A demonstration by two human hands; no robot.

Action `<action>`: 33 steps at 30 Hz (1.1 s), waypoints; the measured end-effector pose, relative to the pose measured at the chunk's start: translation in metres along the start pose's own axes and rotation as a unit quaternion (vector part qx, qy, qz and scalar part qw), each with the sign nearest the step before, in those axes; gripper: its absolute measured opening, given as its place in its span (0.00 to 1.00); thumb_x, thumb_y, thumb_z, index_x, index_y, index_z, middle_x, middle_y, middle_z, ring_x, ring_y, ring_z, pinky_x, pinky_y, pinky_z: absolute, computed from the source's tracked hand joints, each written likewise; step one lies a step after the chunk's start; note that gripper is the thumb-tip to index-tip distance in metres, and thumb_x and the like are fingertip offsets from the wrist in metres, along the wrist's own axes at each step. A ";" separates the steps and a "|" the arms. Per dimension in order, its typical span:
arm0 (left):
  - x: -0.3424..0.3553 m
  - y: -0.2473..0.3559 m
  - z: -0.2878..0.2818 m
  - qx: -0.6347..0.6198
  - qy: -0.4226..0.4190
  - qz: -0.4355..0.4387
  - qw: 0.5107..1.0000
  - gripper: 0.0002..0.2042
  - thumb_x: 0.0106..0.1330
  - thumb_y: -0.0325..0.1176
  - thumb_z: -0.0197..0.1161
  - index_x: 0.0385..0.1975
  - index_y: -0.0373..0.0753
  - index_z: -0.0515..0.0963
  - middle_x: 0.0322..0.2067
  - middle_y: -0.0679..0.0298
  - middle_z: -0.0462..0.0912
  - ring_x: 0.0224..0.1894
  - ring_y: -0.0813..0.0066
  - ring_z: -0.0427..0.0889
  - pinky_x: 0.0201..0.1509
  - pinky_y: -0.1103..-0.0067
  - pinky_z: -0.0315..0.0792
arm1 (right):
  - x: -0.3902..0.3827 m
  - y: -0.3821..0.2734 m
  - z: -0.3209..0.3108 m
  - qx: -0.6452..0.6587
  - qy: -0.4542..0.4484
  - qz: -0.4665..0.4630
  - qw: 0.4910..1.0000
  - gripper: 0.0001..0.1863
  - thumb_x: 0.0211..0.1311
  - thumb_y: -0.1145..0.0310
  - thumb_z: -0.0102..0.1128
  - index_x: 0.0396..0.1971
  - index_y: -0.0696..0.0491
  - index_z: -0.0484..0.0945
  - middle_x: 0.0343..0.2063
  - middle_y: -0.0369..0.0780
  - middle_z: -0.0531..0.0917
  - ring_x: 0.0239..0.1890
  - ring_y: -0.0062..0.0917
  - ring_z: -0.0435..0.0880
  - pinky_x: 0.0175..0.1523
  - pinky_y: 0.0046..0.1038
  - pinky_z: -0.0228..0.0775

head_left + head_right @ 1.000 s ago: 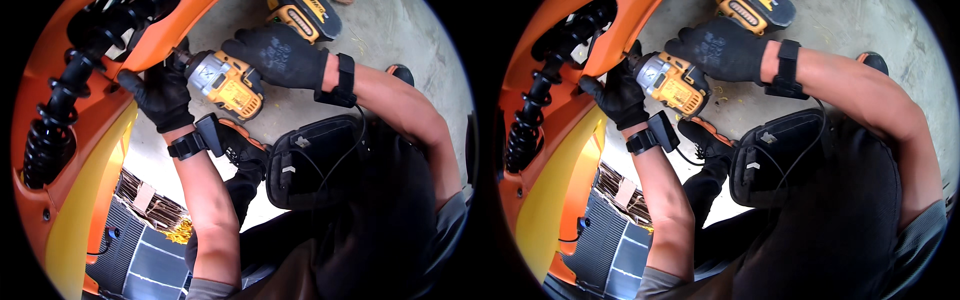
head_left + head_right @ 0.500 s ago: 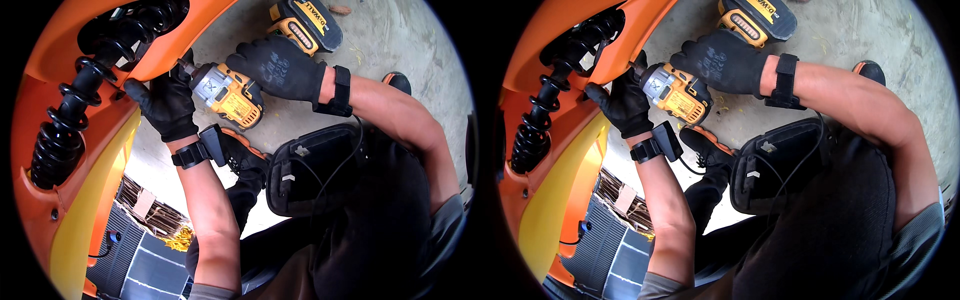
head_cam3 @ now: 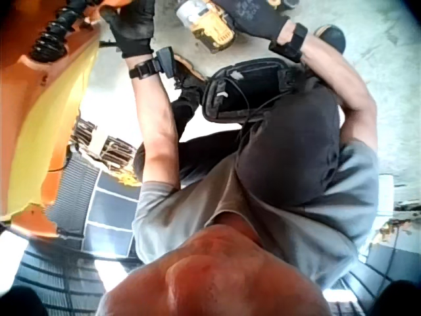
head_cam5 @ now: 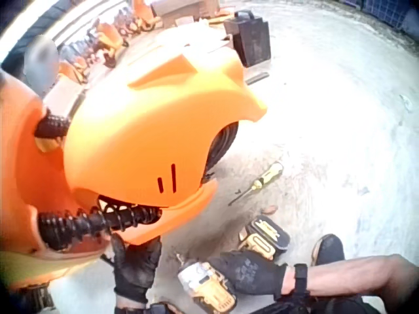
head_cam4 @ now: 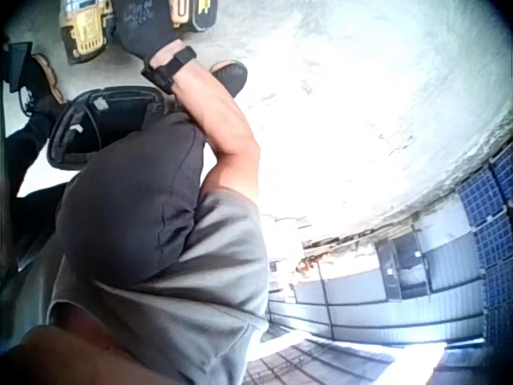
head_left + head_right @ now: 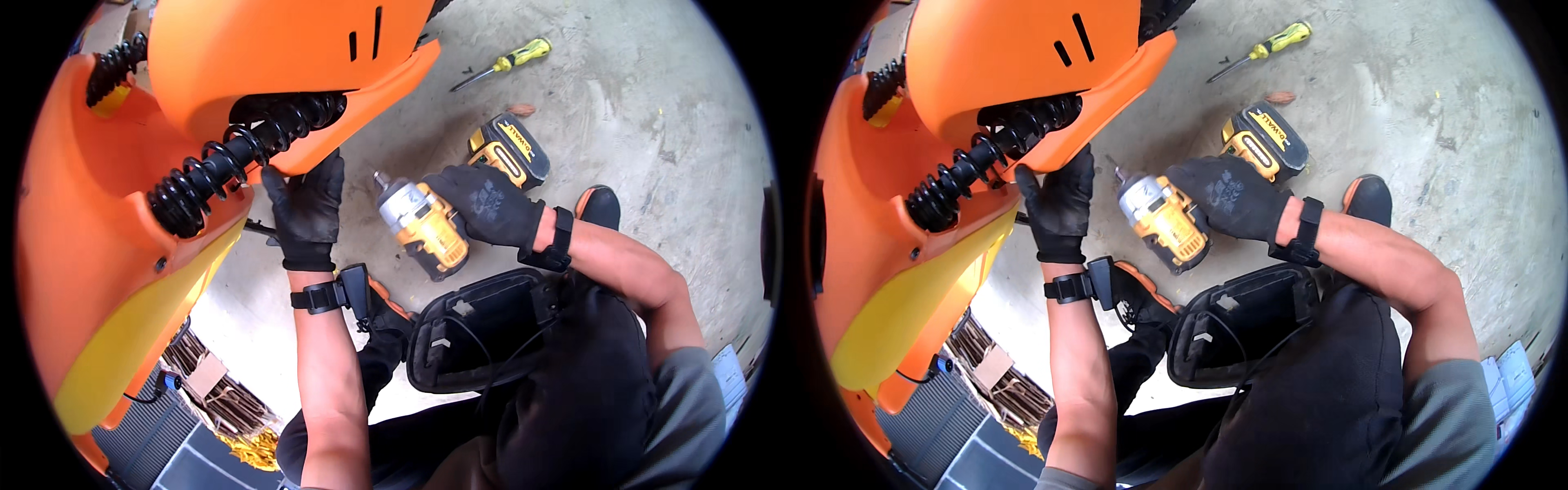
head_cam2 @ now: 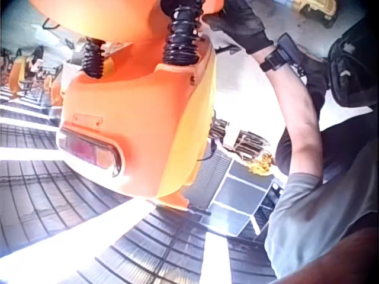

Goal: The person uses an impact driver to remove and install screws on an orange scooter, handling a plastic body panel by hand and placing it back onto the vehicle frame before securing it with the driver.

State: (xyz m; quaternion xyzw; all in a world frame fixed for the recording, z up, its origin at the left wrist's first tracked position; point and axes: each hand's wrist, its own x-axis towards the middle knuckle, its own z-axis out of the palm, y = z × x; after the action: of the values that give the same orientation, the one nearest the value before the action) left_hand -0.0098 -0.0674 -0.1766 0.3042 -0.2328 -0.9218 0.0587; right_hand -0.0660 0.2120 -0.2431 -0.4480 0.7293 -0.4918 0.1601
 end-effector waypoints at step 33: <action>0.031 -0.123 0.133 0.257 0.059 0.059 0.963 0.14 0.71 0.32 0.52 0.48 0.27 0.71 0.47 0.47 0.78 0.48 0.56 0.81 0.53 0.67 0.79 | -0.072 0.036 -0.071 0.085 0.108 0.127 0.982 0.23 0.60 0.64 0.60 0.55 0.52 0.71 0.53 0.42 0.76 0.54 0.33 0.76 0.58 0.33 0.68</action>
State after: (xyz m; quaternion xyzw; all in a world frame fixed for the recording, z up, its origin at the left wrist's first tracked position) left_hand -0.1092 0.0856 -0.1565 0.3483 -0.4754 -0.8065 0.0465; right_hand -0.0921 0.3152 -0.2559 -0.2810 0.7490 -0.5726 0.1792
